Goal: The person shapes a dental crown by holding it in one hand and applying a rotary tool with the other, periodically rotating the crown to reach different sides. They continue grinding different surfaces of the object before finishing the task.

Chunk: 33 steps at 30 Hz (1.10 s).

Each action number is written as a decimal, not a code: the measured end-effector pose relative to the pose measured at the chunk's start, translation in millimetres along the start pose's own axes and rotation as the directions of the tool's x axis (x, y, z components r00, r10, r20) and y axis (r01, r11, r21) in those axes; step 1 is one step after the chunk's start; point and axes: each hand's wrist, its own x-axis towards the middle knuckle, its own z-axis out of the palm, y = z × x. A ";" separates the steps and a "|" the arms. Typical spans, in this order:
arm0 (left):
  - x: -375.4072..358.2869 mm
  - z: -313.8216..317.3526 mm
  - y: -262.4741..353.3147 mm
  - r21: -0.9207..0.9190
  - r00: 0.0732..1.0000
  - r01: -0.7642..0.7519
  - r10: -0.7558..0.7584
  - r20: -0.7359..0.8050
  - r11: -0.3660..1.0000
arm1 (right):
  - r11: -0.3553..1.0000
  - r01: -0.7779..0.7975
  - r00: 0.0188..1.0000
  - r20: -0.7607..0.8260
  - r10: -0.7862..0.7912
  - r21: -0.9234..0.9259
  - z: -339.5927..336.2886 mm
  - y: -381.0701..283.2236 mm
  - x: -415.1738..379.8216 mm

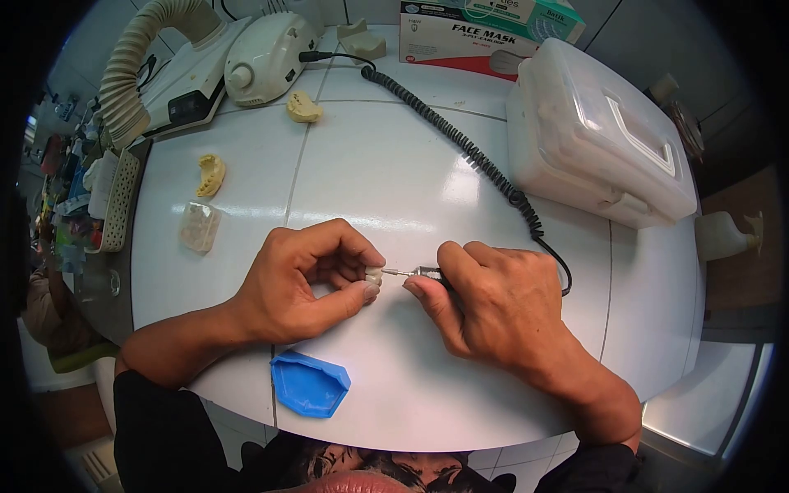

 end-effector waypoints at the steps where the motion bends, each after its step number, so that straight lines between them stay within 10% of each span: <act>1: 0.0 -0.2 -0.2 0.006 1.000 -0.004 0.004 0.004 1.000 | 1.000 0.001 1.000 -0.012 -0.001 0.004 0.9 0.3 0.0; 33: -0.4 -1.8 -0.1 -0.046 0.999 0.039 -0.037 0.035 0.998 | 1.000 -0.003 1.000 -0.012 0.003 -0.007 0.4 -0.2 0.2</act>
